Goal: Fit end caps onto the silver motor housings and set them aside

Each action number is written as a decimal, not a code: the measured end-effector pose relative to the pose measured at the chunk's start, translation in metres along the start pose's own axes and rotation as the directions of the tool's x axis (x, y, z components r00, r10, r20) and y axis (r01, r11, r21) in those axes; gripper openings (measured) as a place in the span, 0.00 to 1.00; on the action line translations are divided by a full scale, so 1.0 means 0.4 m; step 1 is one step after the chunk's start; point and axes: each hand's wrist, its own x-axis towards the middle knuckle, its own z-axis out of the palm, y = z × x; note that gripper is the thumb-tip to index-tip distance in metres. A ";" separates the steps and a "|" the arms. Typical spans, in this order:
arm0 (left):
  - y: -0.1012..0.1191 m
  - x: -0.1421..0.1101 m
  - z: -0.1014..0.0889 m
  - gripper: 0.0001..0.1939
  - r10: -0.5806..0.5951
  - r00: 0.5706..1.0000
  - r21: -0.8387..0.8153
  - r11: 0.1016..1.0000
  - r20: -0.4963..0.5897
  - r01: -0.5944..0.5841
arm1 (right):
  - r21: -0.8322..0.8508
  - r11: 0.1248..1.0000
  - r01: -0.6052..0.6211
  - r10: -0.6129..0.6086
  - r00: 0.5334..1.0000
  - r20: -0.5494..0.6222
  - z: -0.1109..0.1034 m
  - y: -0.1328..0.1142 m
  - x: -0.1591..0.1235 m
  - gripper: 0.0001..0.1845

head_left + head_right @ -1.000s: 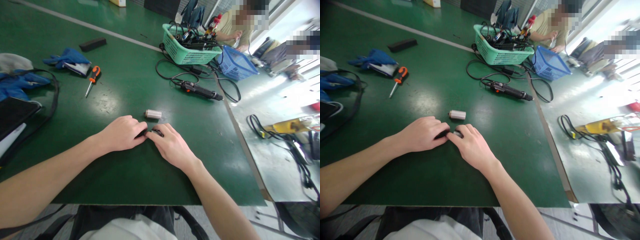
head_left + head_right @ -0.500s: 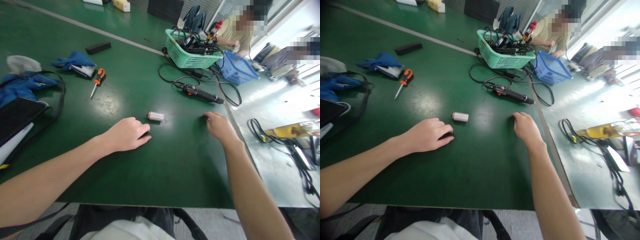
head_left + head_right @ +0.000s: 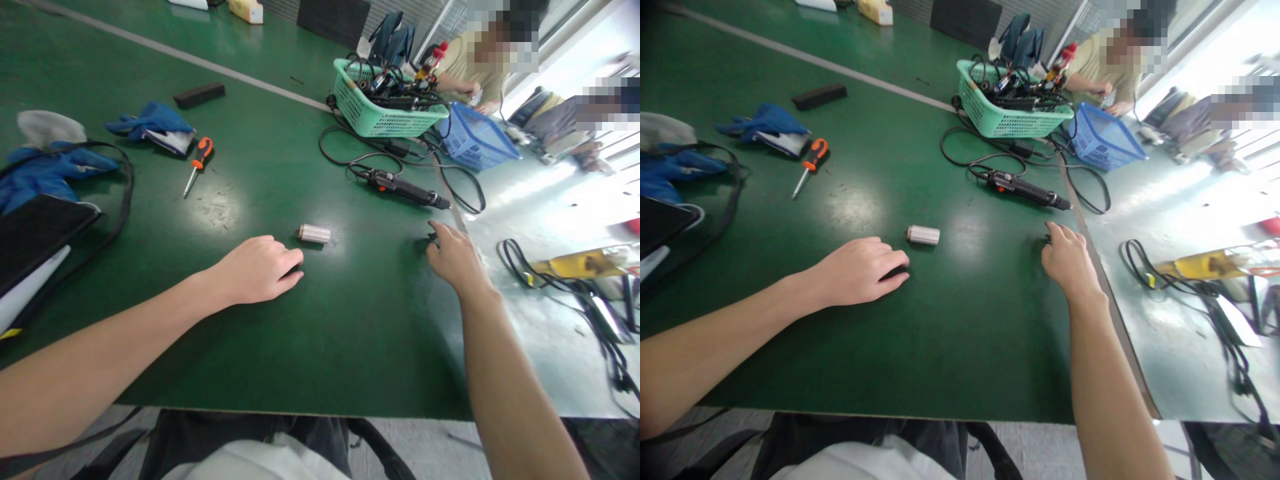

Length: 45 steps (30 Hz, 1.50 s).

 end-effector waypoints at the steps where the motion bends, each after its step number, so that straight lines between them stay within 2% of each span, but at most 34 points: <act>1: 0.000 0.000 0.000 0.12 0.000 1.000 0.000 1.000 0.002 0.000 | 0.010 1.000 0.009 -0.009 1.000 -0.018 -0.013 -0.037 0.006 0.31; 4: 0.000 -0.002 0.001 0.12 -0.001 1.000 -0.001 1.000 0.005 0.001 | 0.127 0.990 0.069 -0.062 0.996 -0.062 -0.050 -0.205 0.028 0.28; 8: 0.001 -0.003 0.004 0.11 0.009 1.000 0.022 1.000 -0.018 -0.008 | 0.370 0.881 0.295 -0.287 0.955 -0.078 -0.070 -0.456 0.060 0.23; 10: 0.003 -0.003 0.002 0.11 0.019 0.999 0.049 0.999 -0.040 -0.017 | 0.435 0.823 0.366 -0.374 0.925 -0.069 -0.063 -0.538 0.073 0.23; 12: 0.005 -0.003 -0.002 0.11 0.028 0.998 0.066 0.998 -0.056 -0.024 | 0.447 0.809 0.382 -0.403 0.914 -0.051 -0.053 -0.578 0.081 0.20; 16: 0.007 -0.003 -0.008 0.09 0.002 0.996 0.046 0.999 -0.092 0.002 | 0.451 0.817 0.360 -0.400 0.917 -0.007 -0.062 -0.577 0.067 0.14; 20: 0.004 -0.004 -0.006 0.09 -0.065 0.988 0.025 0.997 -0.141 0.069 | 0.516 0.775 0.364 -0.455 0.888 0.058 -0.106 -0.561 0.020 0.12; 23: 0.003 -0.003 -0.002 0.10 -0.064 0.991 0.017 0.998 -0.122 0.066 | 0.561 0.758 0.332 -0.445 0.893 0.072 -0.120 -0.562 -0.014 0.12; 27: 0.003 -0.003 -0.002 0.07 -0.011 0.998 0.018 1.000 -0.058 0.012 | 0.624 0.716 0.313 -0.404 0.915 0.005 -0.098 -0.565 -0.042 0.15; 32: 0.000 -0.004 -0.005 0.07 0.002 0.999 0.018 1.000 -0.042 -0.001 | 0.645 0.701 0.304 -0.360 0.932 -0.048 -0.069 -0.564 -0.055 0.17; 45: -0.009 -0.001 0.007 0.11 0.017 0.999 0.044 0.999 -0.045 -0.015 | 0.606 0.735 0.305 -0.342 0.938 -0.058 -0.074 -0.576 -0.060 0.16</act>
